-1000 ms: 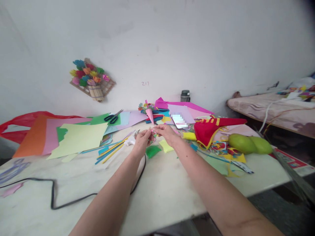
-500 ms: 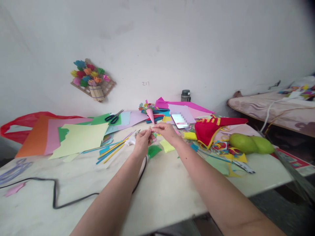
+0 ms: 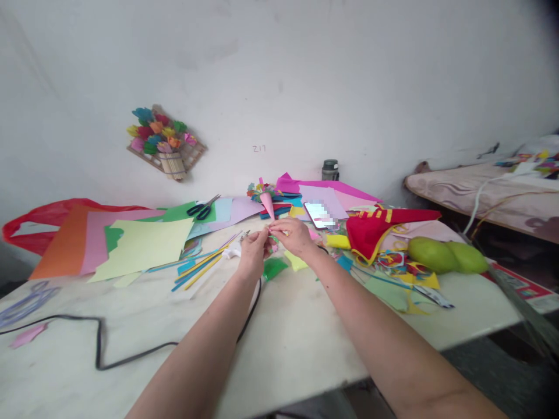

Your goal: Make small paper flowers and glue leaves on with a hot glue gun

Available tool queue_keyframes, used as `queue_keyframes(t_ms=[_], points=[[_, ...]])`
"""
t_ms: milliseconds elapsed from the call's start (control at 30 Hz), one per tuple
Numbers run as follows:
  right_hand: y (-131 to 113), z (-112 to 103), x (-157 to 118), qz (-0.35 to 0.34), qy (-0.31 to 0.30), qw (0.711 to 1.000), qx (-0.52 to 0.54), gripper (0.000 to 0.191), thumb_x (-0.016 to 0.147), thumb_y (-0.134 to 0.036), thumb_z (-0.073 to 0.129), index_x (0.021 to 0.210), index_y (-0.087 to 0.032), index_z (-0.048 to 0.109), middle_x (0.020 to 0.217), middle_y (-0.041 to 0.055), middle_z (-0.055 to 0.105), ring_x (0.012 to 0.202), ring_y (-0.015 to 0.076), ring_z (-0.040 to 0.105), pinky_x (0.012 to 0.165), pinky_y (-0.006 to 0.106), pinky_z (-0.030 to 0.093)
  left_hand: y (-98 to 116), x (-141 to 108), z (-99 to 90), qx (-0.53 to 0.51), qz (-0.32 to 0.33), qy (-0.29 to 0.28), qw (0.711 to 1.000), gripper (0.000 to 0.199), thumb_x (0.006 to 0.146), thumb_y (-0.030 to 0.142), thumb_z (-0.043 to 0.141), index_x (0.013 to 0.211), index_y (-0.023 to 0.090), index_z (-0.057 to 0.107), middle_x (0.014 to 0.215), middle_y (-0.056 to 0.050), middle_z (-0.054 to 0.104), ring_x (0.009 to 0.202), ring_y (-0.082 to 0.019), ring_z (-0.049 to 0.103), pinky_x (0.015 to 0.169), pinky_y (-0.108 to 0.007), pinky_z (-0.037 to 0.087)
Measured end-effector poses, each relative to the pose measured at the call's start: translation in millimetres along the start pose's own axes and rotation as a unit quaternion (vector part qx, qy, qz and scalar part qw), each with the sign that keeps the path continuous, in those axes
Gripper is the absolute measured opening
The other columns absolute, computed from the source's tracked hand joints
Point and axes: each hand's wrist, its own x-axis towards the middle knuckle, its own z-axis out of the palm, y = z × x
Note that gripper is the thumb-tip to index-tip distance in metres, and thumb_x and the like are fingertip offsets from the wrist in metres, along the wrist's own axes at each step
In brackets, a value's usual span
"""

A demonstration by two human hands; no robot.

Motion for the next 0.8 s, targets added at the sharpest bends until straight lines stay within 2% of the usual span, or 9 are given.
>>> queue_keyframes(t_ms=[233,400,667,800], points=[[-1,-2,0,-0.046,-0.044,0.995,-0.082,0.018,0.075,-0.015,0.051,0.075,-0.020,0.068,0.090,0.0008,0.067,0.085,0.0147,0.056,0.076,0.029,0.040,1,0,-0.4,-0.006,-0.005,-0.015,1.000,0.031,0.058,0.040,0.067,0.060,0.012,0.053,0.051,0.000,0.055,0.038,-0.004,0.040,0.034,-0.016,0.023],[-5,-4,-1,-0.055,-0.055,0.989,-0.128,0.019,0.076,-0.016,0.049,0.080,-0.019,0.067,0.093,0.0016,0.066,0.085,0.0163,0.055,0.076,0.030,0.039,-1,2,0.5,0.042,0.029,0.021,0.998,0.032,0.059,0.042,0.065,0.056,0.013,0.051,0.045,0.002,0.051,0.034,-0.004,0.037,0.033,-0.017,0.023],[-14,-3,-3,-0.019,-0.057,0.987,-0.151,0.019,0.073,-0.017,0.049,0.084,-0.016,0.064,0.093,0.0055,0.066,0.088,0.0175,0.056,0.079,0.029,0.041,-9,3,2.2,0.125,0.072,0.050,0.988,0.031,0.067,0.043,0.057,0.055,0.016,0.048,0.037,0.006,0.040,0.032,-0.005,0.031,0.033,-0.018,0.022],[-8,-4,-3,0.034,-0.022,0.990,-0.137,0.017,0.071,-0.017,0.049,0.079,-0.018,0.064,0.088,0.0048,0.066,0.085,0.0174,0.057,0.076,0.028,0.042,-9,2,2.5,0.139,0.090,0.057,0.985,0.030,0.068,0.044,0.057,0.059,0.015,0.051,0.040,0.005,0.045,0.033,-0.005,0.033,0.034,-0.018,0.024]])
